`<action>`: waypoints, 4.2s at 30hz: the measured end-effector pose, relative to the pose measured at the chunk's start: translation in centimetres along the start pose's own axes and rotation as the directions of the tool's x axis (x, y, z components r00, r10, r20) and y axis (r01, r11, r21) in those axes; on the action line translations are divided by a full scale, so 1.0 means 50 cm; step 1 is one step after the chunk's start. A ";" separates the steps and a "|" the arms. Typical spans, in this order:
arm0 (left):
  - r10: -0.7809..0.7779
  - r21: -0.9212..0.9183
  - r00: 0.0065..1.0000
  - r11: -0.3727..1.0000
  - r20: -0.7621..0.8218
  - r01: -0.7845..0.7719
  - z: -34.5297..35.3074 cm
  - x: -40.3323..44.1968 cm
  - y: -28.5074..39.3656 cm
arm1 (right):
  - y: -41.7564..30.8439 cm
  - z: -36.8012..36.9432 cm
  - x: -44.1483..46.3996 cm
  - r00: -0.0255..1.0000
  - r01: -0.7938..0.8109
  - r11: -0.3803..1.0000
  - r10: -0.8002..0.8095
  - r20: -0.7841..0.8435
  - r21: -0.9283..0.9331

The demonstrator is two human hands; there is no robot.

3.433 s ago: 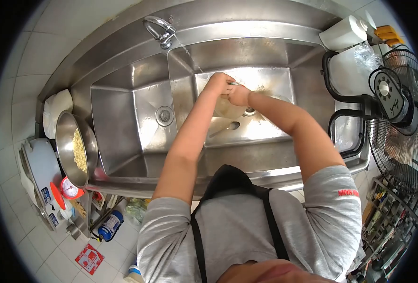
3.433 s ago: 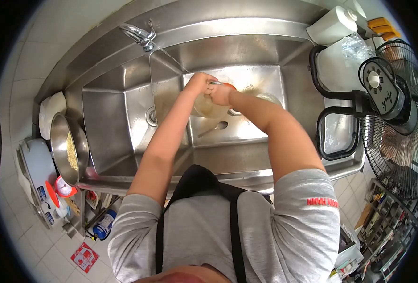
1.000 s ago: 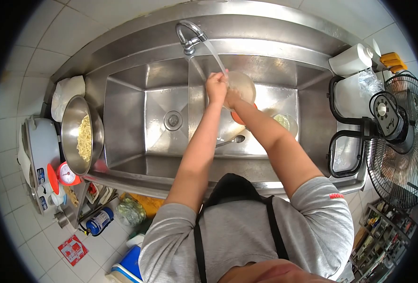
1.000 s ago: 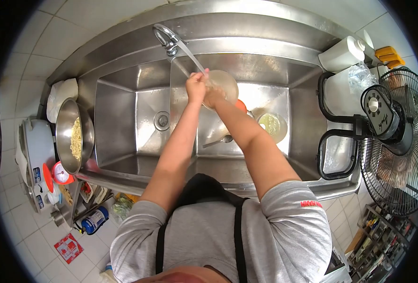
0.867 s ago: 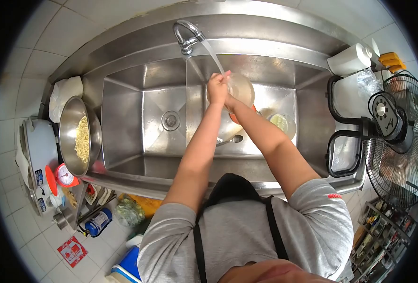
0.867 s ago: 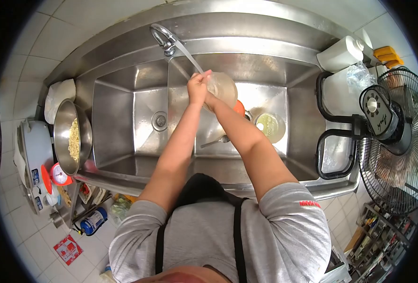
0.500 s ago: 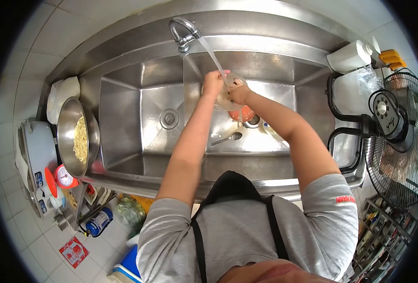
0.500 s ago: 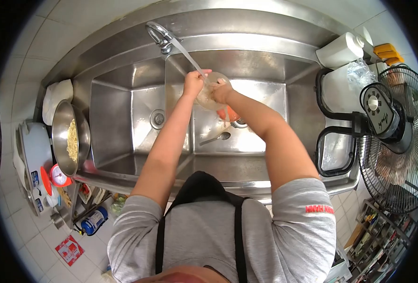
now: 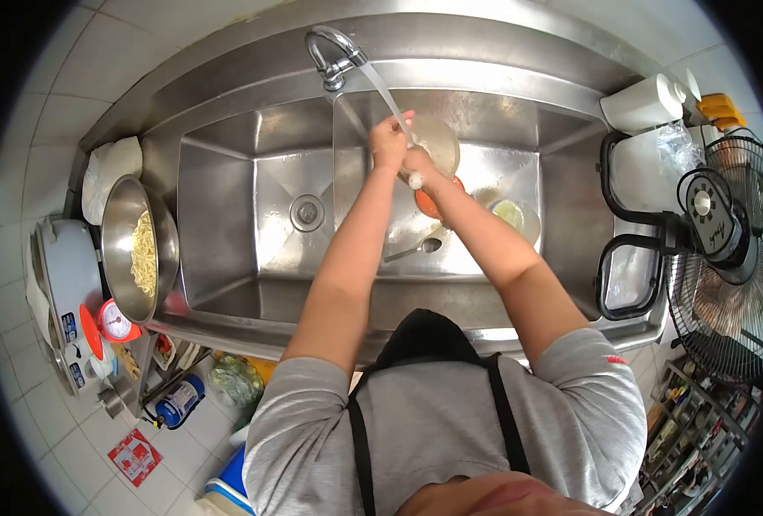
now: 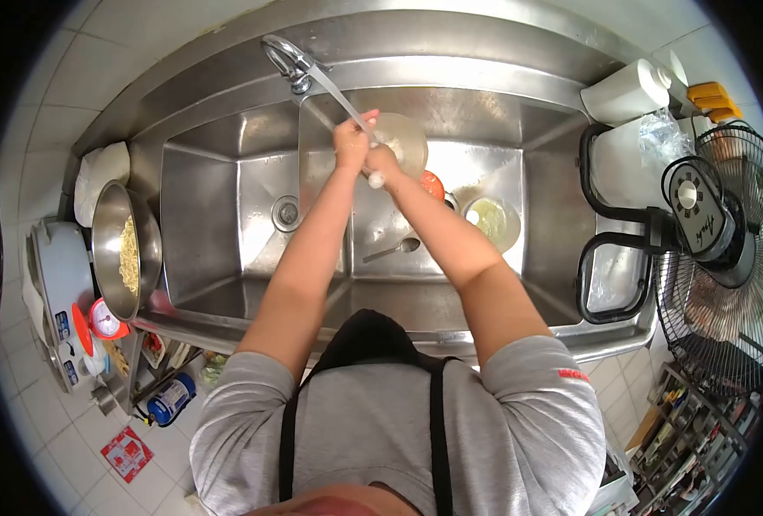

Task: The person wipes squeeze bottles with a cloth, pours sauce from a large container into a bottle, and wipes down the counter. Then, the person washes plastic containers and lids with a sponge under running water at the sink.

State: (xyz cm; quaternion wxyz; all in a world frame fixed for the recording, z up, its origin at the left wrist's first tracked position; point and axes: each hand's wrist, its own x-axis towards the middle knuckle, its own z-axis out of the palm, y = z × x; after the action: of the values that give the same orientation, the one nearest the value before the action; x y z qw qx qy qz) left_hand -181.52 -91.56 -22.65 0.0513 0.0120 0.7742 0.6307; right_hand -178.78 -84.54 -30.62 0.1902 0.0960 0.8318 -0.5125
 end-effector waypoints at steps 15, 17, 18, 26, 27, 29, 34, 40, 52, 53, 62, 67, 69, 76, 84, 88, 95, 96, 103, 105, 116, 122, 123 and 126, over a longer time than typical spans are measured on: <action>0.140 -0.050 0.987 0.989 0.078 -0.136 0.056 -0.029 0.015 | 0.015 -0.003 0.008 0.941 -0.173 0.831 0.299 -0.161 0.529; -0.014 -0.027 1.000 1.000 0.012 0.014 0.045 -0.030 0.006 | 0.002 -0.008 -0.003 0.967 -0.160 0.816 0.244 -0.079 0.555; 0.026 0.022 0.999 0.999 -0.025 -0.025 0.032 -0.028 0.010 | 0.002 -0.011 -0.006 0.975 -0.160 0.837 0.216 -0.048 0.524; 0.156 0.297 0.988 0.944 -0.018 -0.143 -0.031 0.003 -0.086 | -0.112 -0.138 -0.114 0.959 -0.095 0.927 -0.012 -0.282 -0.362; 0.148 0.295 0.989 0.946 -0.019 -0.136 -0.028 -0.009 -0.082 | -0.113 -0.144 -0.112 0.961 -0.099 0.926 -0.007 -0.278 -0.365; 0.182 0.383 0.969 0.894 0.165 -0.233 -0.010 -0.029 -0.059 | -0.118 -0.165 -0.095 0.769 0.060 0.552 -0.557 -0.314 -0.832; 0.186 0.283 0.977 0.936 0.100 -0.207 -0.005 -0.048 0.018 | -0.048 -0.155 -0.032 0.835 0.230 0.863 -0.412 -0.364 -0.449; 0.136 0.166 0.988 0.975 0.075 -0.147 0.015 -0.067 -0.024 | 0.020 -0.121 -0.108 0.845 -0.144 0.988 0.089 -0.528 -0.064; -0.360 -0.472 0.788 0.876 -0.500 0.101 0.053 -0.105 -0.290 | -0.138 -0.136 -0.140 0.861 0.026 0.794 -0.326 -0.390 -0.607; -0.494 -0.507 0.789 0.817 -0.366 0.276 0.066 -0.125 -0.293 | -0.172 -0.131 -0.149 0.920 0.047 0.716 -0.302 -0.250 -0.696; -0.650 -0.548 0.726 0.532 0.224 0.646 0.106 -0.113 -0.270 | -0.249 -0.025 -0.222 0.934 -0.068 -0.001 -0.352 -0.063 -0.998; -0.519 -0.553 0.814 0.610 0.262 0.567 0.065 -0.092 -0.219 | -0.279 -0.025 -0.249 0.924 -0.044 -0.146 -0.381 0.015 -0.988; -0.457 -0.567 0.854 0.646 0.250 0.512 0.034 -0.088 -0.183 | -0.302 -0.055 -0.252 0.909 0.022 -0.035 -0.416 0.035 -0.999; -0.358 -0.637 0.924 0.684 0.133 0.356 -0.060 -0.105 -0.105 | -0.317 -0.196 -0.125 0.931 0.361 0.607 -0.194 0.308 -0.708; -0.490 -0.112 0.858 0.872 -0.155 0.477 -0.066 -0.092 -0.166 | -0.265 -0.205 -0.022 0.942 0.030 0.929 -0.150 0.301 0.369; -0.460 -0.311 0.861 0.869 -0.217 0.386 -0.040 -0.066 -0.136 | -0.268 -0.188 -0.042 0.971 0.167 0.946 -0.207 0.122 0.277; -0.528 -0.673 0.849 0.633 -0.015 0.382 0.003 -0.003 -0.131 | -0.291 -0.182 -0.031 0.969 0.141 0.972 -0.175 -0.177 -0.190; -0.571 -0.694 0.821 0.590 0.002 0.412 0.006 0.003 -0.131 | -0.285 -0.179 -0.024 0.969 0.081 0.977 -0.124 -0.212 -0.199; -0.450 -0.631 0.888 0.717 -0.093 0.297 -0.005 -0.021 -0.072 | -0.228 -0.177 -0.043 0.998 0.047 0.893 -0.060 -0.016 -0.447; -0.415 -0.577 0.902 0.768 -0.116 0.279 -0.017 -0.036 -0.036 | -0.177 -0.161 -0.038 0.976 0.213 0.745 -0.128 0.178 -0.633; -0.254 -0.741 0.963 0.664 -0.095 0.102 0.023 -0.105 -0.011 | -0.036 -0.025 0.013 0.937 -0.205 0.939 0.270 -0.223 0.276; -0.118 -0.363 0.993 0.925 -0.005 0.108 -0.040 -0.066 -0.023 | -0.074 -0.051 -0.094 0.927 0.211 0.599 0.127 0.352 -0.772; -0.111 -0.306 0.993 0.945 0.039 0.117 -0.044 -0.066 -0.018 | -0.064 -0.060 -0.093 0.928 0.212 0.599 0.124 0.352 -0.772; -0.083 -0.382 0.996 0.922 -0.023 0.068 -0.009 -0.075 -0.013 | -0.042 -0.074 -0.084 0.999 0.034 0.620 -0.006 0.038 -0.784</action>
State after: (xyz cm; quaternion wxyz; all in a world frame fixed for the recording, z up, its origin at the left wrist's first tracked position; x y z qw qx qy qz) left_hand -177.81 -92.46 -22.94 0.0618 -0.0404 0.6377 0.7668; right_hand -176.49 -82.07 -25.68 0.2204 -0.0138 0.9700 -0.1022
